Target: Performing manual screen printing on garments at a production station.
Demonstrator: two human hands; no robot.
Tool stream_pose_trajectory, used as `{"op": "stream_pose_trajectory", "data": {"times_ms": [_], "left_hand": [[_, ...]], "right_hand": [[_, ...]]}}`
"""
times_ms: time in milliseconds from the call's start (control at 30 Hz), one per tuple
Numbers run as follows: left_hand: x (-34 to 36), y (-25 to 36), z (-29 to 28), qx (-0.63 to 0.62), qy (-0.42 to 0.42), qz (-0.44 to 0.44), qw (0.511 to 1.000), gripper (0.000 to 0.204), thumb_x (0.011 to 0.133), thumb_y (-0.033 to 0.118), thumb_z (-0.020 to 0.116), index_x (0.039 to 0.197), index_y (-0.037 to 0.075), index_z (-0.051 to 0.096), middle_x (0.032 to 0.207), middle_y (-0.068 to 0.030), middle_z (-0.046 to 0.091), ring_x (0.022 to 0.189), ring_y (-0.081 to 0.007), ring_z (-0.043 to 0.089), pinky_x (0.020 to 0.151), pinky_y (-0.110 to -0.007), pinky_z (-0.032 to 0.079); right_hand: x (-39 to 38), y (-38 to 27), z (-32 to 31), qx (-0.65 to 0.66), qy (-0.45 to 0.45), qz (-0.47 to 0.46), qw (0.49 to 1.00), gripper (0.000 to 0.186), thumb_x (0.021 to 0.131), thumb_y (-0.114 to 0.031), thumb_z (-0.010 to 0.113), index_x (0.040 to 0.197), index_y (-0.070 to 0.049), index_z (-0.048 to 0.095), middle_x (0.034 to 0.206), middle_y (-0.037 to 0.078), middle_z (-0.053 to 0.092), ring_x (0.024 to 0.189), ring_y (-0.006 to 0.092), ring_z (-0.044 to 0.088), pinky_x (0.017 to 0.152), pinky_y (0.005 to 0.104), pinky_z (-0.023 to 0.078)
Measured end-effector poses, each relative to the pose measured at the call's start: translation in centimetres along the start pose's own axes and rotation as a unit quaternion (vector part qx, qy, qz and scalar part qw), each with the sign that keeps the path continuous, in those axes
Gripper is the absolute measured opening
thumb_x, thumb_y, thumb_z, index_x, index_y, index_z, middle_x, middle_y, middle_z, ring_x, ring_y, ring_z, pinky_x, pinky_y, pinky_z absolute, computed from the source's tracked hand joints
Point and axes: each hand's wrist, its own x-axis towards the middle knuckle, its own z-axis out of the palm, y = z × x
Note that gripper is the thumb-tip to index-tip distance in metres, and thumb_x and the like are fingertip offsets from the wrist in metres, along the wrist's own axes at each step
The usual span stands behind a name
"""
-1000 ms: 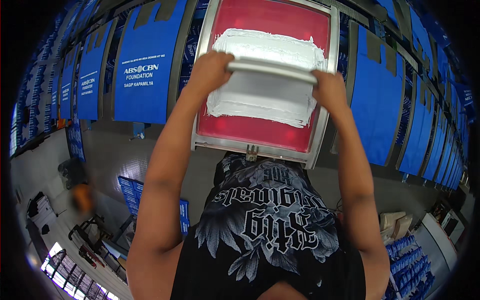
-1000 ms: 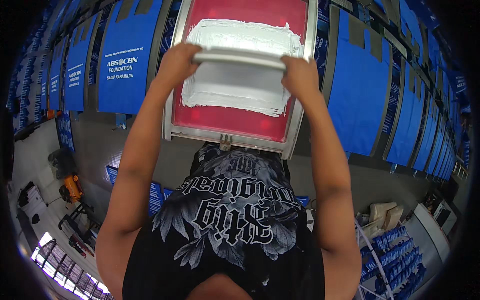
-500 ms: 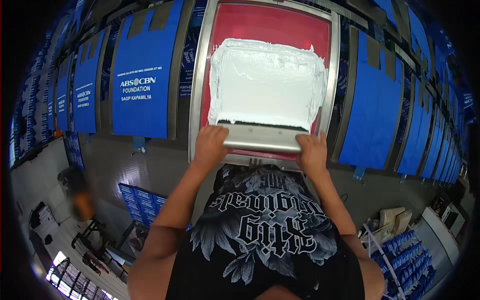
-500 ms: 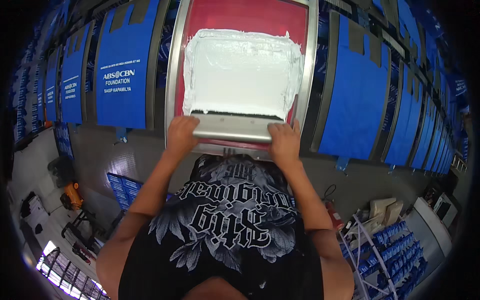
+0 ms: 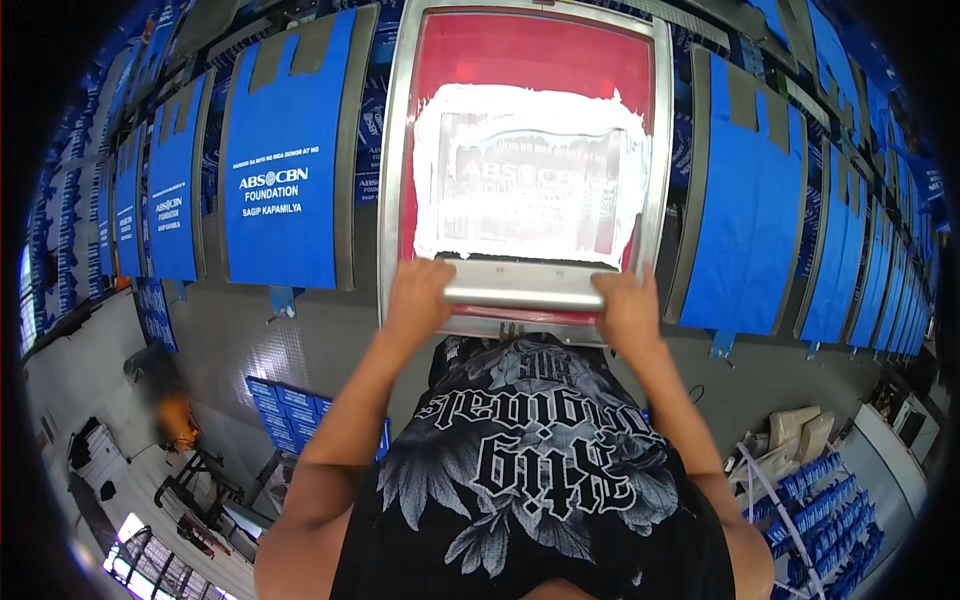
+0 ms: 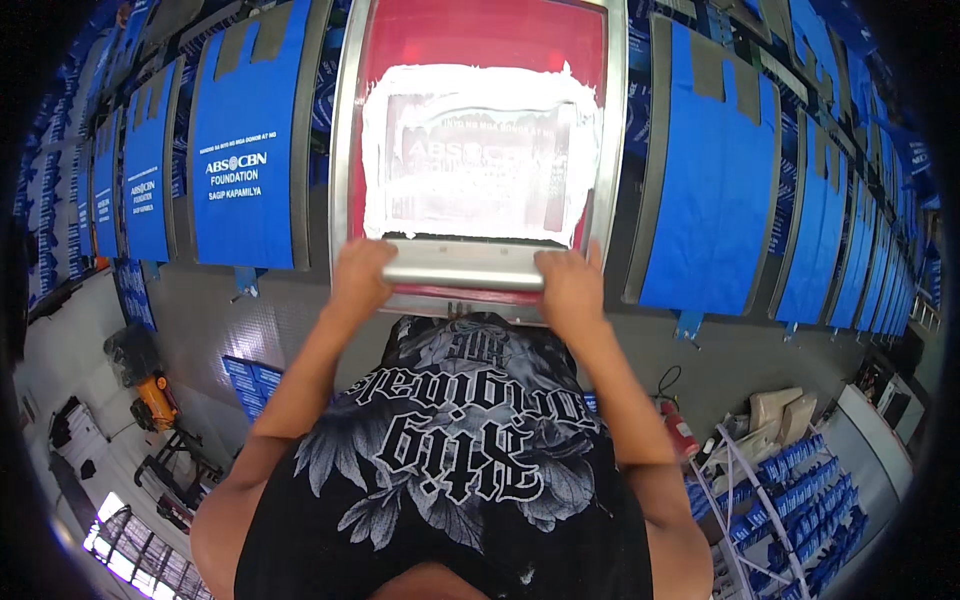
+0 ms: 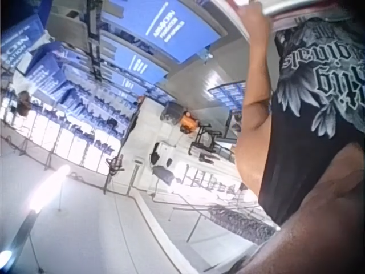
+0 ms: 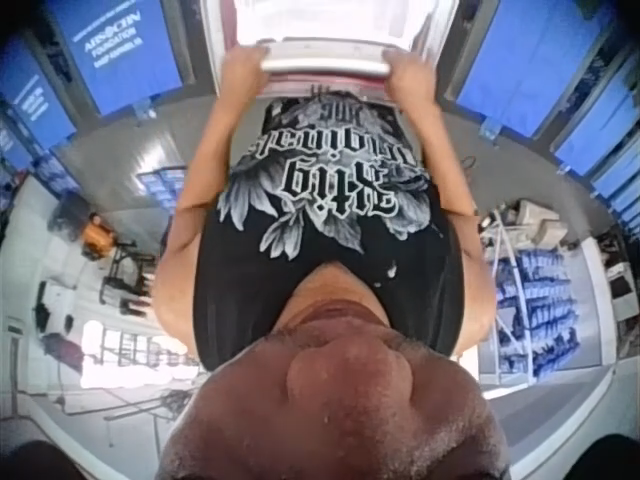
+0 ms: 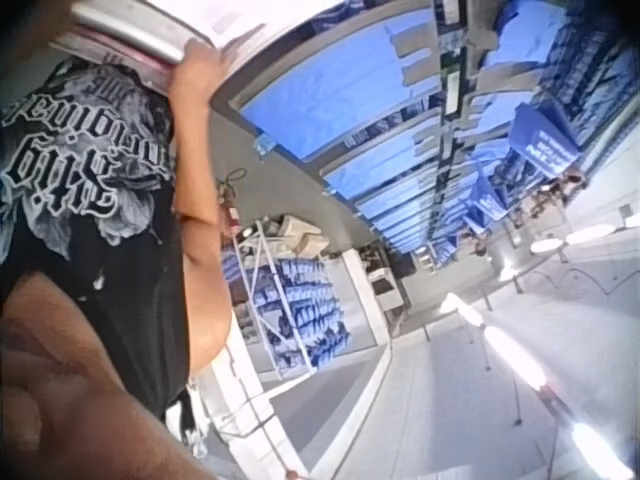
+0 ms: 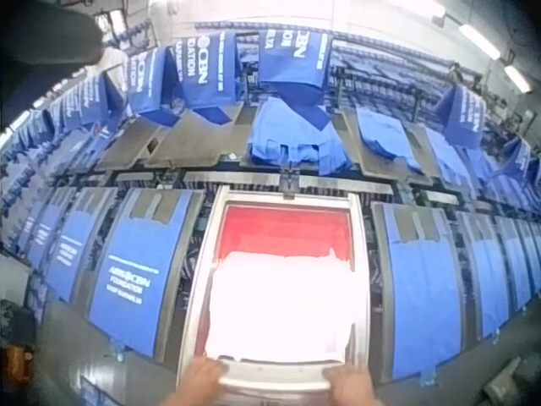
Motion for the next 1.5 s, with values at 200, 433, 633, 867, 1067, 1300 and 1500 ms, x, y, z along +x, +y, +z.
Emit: {"op": "stream_pose_trajectory", "data": {"times_ms": [200, 433, 633, 867, 1067, 1300, 1500], "left_hand": [[12.8, -1.5, -4.2, 0.051, 0.126, 0.029, 0.990, 0.028, 0.067, 0.019, 0.068, 0.094, 0.013, 0.068, 0.084, -0.0127, 0.066, 0.080, -0.0308, 0.063, 0.073, -0.041, 0.050], [8.1, -1.8, -5.1, 0.051, 0.023, -0.014, 0.998, 0.034, 0.070, 0.025, 0.071, 0.101, 0.011, 0.067, 0.092, -0.0142, 0.066, 0.086, -0.0301, 0.063, 0.077, -0.039, 0.049], [2.2, 0.6, -0.5, -0.041, 0.122, 0.085, 0.988, 0.030, 0.059, 0.005, 0.069, 0.090, 0.006, 0.067, 0.078, -0.0175, 0.063, 0.077, -0.0342, 0.060, 0.072, -0.043, 0.048], [18.3, -1.4, -8.6, 0.030, 0.055, 0.026, 0.998, 0.043, 0.061, 0.036, 0.078, 0.095, 0.011, 0.068, 0.086, -0.0138, 0.067, 0.083, -0.0315, 0.063, 0.073, -0.041, 0.050], [12.8, -0.1, -10.9, 0.098, 0.505, 0.114, 0.850, 0.052, 0.070, 0.036, 0.073, 0.110, 0.007, 0.059, 0.099, -0.0188, 0.064, 0.085, -0.0343, 0.062, 0.075, -0.042, 0.048], [-7.5, 2.1, 6.8, -0.285, -0.338, -0.128, 0.888, 0.049, 0.086, 0.047, 0.056, 0.087, -0.001, 0.063, 0.075, -0.0122, 0.062, 0.070, -0.0188, 0.058, 0.065, -0.033, 0.046], [-10.2, 4.2, 15.3, -0.582, -0.231, -0.097, 0.774, 0.045, 0.091, 0.043, 0.052, 0.090, 0.000, 0.064, 0.078, -0.0013, 0.060, 0.073, -0.0094, 0.052, 0.067, -0.025, 0.043]], "right_hand": [[14.9, 5.1, -2.3, -0.122, 0.034, -0.007, 0.992, 0.037, 0.067, -0.011, 0.058, 0.103, -0.015, 0.065, 0.085, 0.011, 0.067, 0.084, 0.0248, 0.064, 0.097, 0.0459, 0.034], [9.8, 1.6, -5.3, -0.084, -0.045, 0.026, 0.995, 0.037, 0.066, -0.011, 0.058, 0.102, -0.015, 0.065, 0.083, 0.015, 0.066, 0.083, 0.0268, 0.064, 0.095, 0.0417, 0.039], [2.9, 1.5, 0.4, -0.039, 0.020, -0.009, 0.999, 0.043, 0.059, -0.005, 0.064, 0.102, -0.011, 0.064, 0.084, 0.012, 0.064, 0.084, 0.0279, 0.061, 0.101, 0.0499, 0.030], [20.0, 5.3, -7.5, -0.084, -0.035, -0.009, 0.996, 0.039, 0.065, -0.012, 0.057, 0.103, -0.013, 0.066, 0.096, 0.014, 0.066, 0.091, 0.0299, 0.063, 0.079, 0.0398, 0.049], [21.9, 5.1, -12.2, -0.035, -0.024, -0.029, 0.999, 0.047, 0.062, -0.009, 0.054, 0.107, -0.014, 0.066, 0.096, 0.016, 0.066, 0.092, 0.0325, 0.062, 0.083, 0.0384, 0.049], [26.2, 7.5, -9.1, -0.050, -0.051, -0.071, 0.995, 0.052, 0.061, -0.009, 0.055, 0.113, -0.003, 0.061, 0.104, 0.020, 0.063, 0.095, 0.0357, 0.061, 0.085, 0.0391, 0.048], [26.4, 4.1, -8.3, -0.067, 0.014, -0.136, 0.988, 0.052, 0.060, -0.012, 0.062, 0.112, -0.006, 0.061, 0.102, 0.019, 0.064, 0.095, 0.0341, 0.061, 0.085, 0.0395, 0.047]]}}
